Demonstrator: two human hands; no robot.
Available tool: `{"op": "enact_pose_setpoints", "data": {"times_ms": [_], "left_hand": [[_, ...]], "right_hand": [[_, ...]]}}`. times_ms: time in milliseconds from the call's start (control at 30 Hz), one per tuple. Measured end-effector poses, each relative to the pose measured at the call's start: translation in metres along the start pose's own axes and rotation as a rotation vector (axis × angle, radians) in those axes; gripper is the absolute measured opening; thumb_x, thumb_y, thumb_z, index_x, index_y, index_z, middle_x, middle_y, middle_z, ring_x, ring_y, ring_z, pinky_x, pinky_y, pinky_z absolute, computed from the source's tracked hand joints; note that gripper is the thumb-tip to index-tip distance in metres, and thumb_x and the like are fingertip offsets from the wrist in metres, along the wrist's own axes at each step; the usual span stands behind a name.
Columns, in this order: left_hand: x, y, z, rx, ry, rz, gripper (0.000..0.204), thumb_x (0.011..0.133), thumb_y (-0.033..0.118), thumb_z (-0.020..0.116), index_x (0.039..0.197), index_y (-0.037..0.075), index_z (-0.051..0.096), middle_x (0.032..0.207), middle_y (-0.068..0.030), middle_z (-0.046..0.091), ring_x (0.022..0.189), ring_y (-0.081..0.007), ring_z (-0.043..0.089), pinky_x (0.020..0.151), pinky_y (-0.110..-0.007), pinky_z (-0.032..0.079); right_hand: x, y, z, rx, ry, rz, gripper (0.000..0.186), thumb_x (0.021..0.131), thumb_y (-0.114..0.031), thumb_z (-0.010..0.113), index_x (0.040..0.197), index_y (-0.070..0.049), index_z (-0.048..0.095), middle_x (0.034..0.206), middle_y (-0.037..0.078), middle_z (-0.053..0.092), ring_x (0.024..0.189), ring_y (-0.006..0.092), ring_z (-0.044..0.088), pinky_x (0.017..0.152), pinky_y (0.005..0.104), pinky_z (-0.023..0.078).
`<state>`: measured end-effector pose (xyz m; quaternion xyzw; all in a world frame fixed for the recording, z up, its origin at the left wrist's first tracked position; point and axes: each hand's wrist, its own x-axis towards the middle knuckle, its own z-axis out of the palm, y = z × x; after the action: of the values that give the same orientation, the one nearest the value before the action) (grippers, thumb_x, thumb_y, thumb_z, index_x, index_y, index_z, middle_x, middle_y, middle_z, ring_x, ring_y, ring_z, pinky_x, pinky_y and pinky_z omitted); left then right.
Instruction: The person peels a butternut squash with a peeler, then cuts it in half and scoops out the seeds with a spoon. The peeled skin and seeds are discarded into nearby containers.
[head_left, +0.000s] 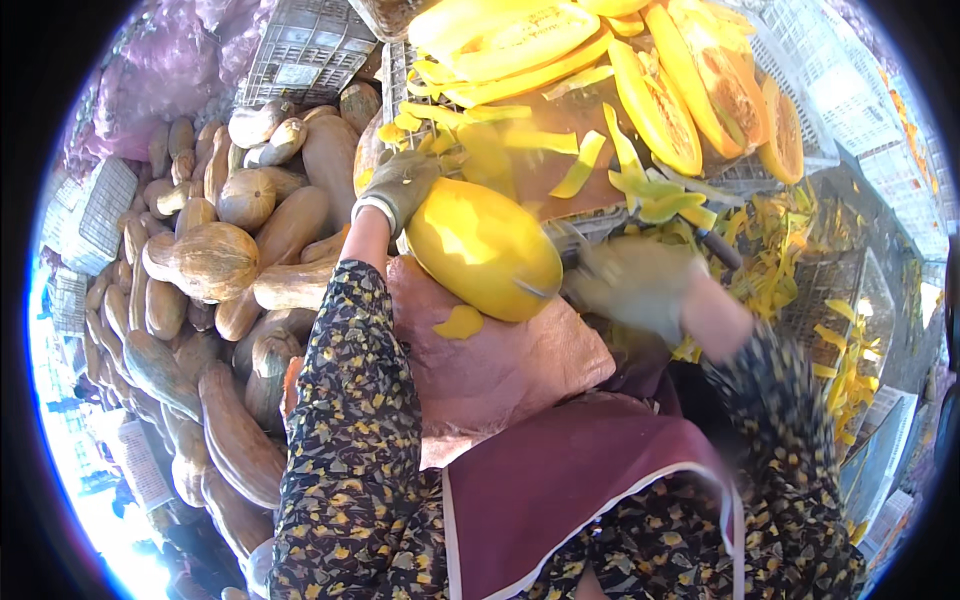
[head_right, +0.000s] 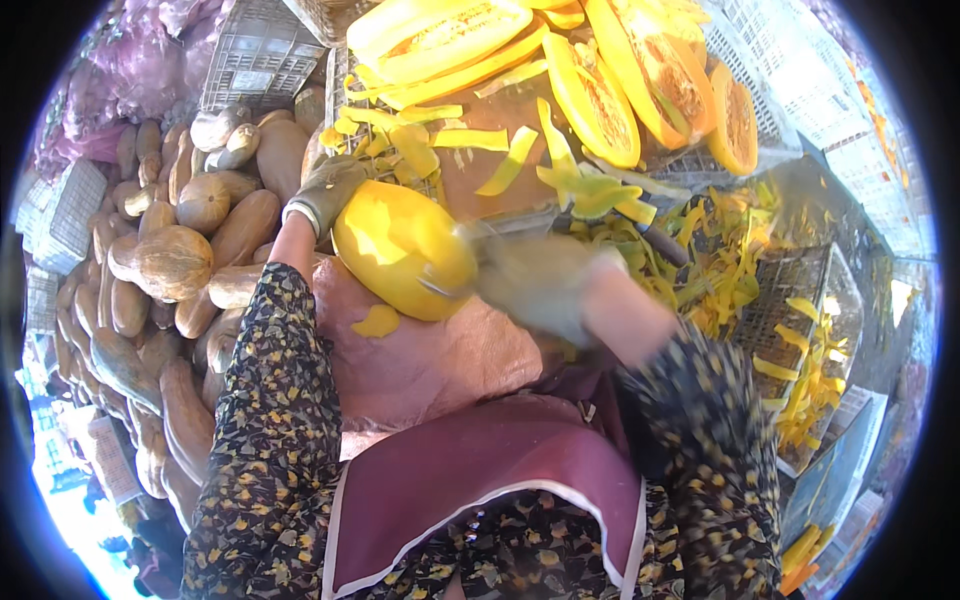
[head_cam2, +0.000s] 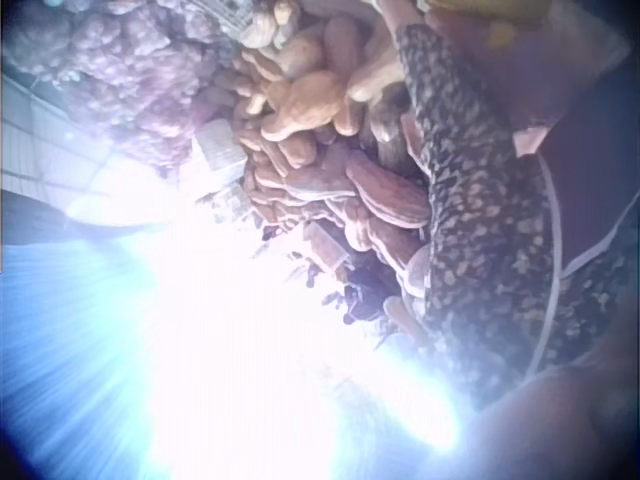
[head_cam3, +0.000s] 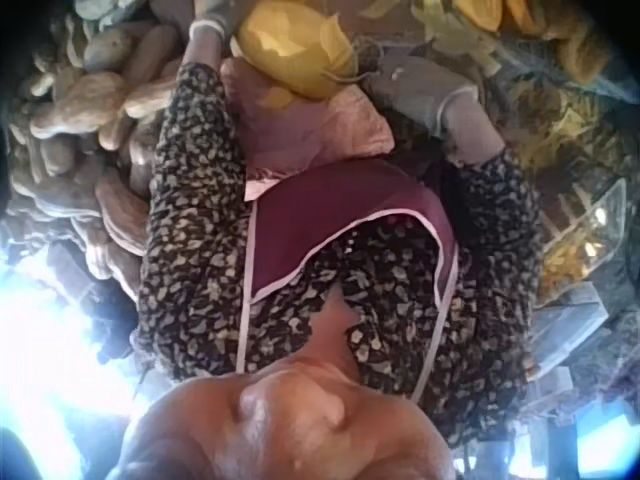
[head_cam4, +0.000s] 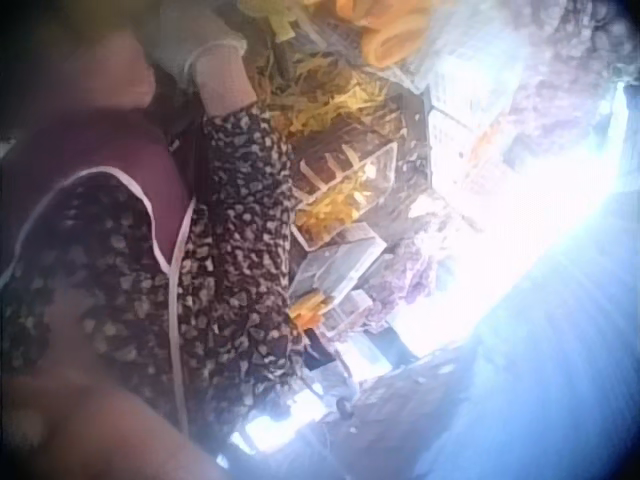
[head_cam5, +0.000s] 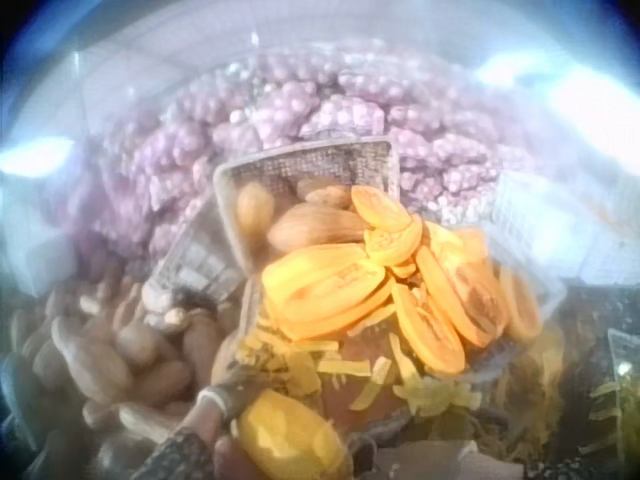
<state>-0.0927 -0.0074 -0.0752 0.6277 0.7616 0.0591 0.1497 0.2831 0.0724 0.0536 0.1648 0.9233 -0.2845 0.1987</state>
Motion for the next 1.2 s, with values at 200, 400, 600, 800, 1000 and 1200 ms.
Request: {"op": "enact_pose_setpoints", "data": {"times_ms": [200, 400, 600, 800, 1000, 1200], "left_hand": [[0.001, 0.028, -0.020, -0.055, -0.097, -0.113, 0.046, 0.097, 0.041, 0.040, 0.117, 0.010, 0.067, 0.132, -0.0137, 0.059, 0.125, -0.0299, 0.051, 0.106, -0.035, 0.038], [-0.001, 0.047, -0.033, -0.154, -0.137, -0.156, 0.051, 0.096, 0.048, 0.046, 0.123, 0.010, 0.066, 0.131, -0.0155, 0.061, 0.120, -0.0280, 0.056, 0.101, -0.033, 0.042], [-0.001, 0.052, -0.039, 0.020, -0.139, -0.080, 0.047, 0.103, 0.042, 0.037, 0.130, 0.012, 0.061, 0.125, -0.0174, 0.064, 0.114, -0.0312, 0.061, 0.099, -0.037, 0.044], [-0.012, 0.075, -0.060, -0.047, -0.237, -0.129, 0.047, 0.105, 0.039, 0.030, 0.131, 0.013, 0.059, 0.124, -0.0155, 0.065, 0.116, -0.0319, 0.060, 0.102, -0.038, 0.042], [-0.019, 0.018, -0.004, -0.215, 0.202, -0.060, 0.033, 0.095, 0.032, 0.055, 0.114, 0.009, 0.069, 0.121, -0.0129, 0.065, 0.121, -0.0283, 0.055, 0.107, -0.033, 0.039], [-0.033, -0.018, 0.025, 0.004, 0.374, 0.137, 0.029, 0.088, 0.017, 0.054, 0.116, 0.017, 0.062, 0.128, -0.0077, 0.061, 0.131, -0.0249, 0.049, 0.115, -0.044, 0.028]], "right_hand": [[-0.023, 0.010, -0.012, -0.337, -0.233, -0.158, 0.035, 0.098, -0.028, 0.045, 0.123, -0.007, 0.058, 0.123, 0.014, 0.061, 0.106, 0.0306, 0.064, 0.087, 0.0403, 0.053], [0.024, -0.046, -0.054, -0.561, -0.224, -0.199, 0.036, 0.096, -0.026, 0.048, 0.121, -0.001, 0.058, 0.121, 0.016, 0.060, 0.112, 0.0305, 0.061, 0.093, 0.0411, 0.051], [-0.055, -0.016, -0.028, -0.288, -0.167, 0.082, 0.042, 0.099, -0.034, 0.044, 0.126, -0.006, 0.059, 0.115, 0.017, 0.066, 0.112, 0.0309, 0.064, 0.098, 0.0390, 0.049], [-0.010, -0.062, -0.030, -0.109, 0.121, -0.059, 0.029, 0.095, -0.032, 0.050, 0.099, -0.007, 0.064, 0.102, 0.014, 0.068, 0.096, 0.0328, 0.066, 0.085, 0.0423, 0.053], [-0.047, -0.007, 0.036, 0.284, 0.010, 0.438, 0.037, 0.092, -0.034, 0.054, 0.116, -0.007, 0.061, 0.109, 0.020, 0.065, 0.105, 0.0360, 0.063, 0.092, 0.0416, 0.050], [0.036, 0.004, 0.088, 0.519, 0.609, 0.081, 0.047, 0.095, -0.045, 0.053, 0.119, -0.005, 0.061, 0.119, 0.019, 0.062, 0.098, 0.0315, 0.064, 0.085, 0.0392, 0.050]]}}
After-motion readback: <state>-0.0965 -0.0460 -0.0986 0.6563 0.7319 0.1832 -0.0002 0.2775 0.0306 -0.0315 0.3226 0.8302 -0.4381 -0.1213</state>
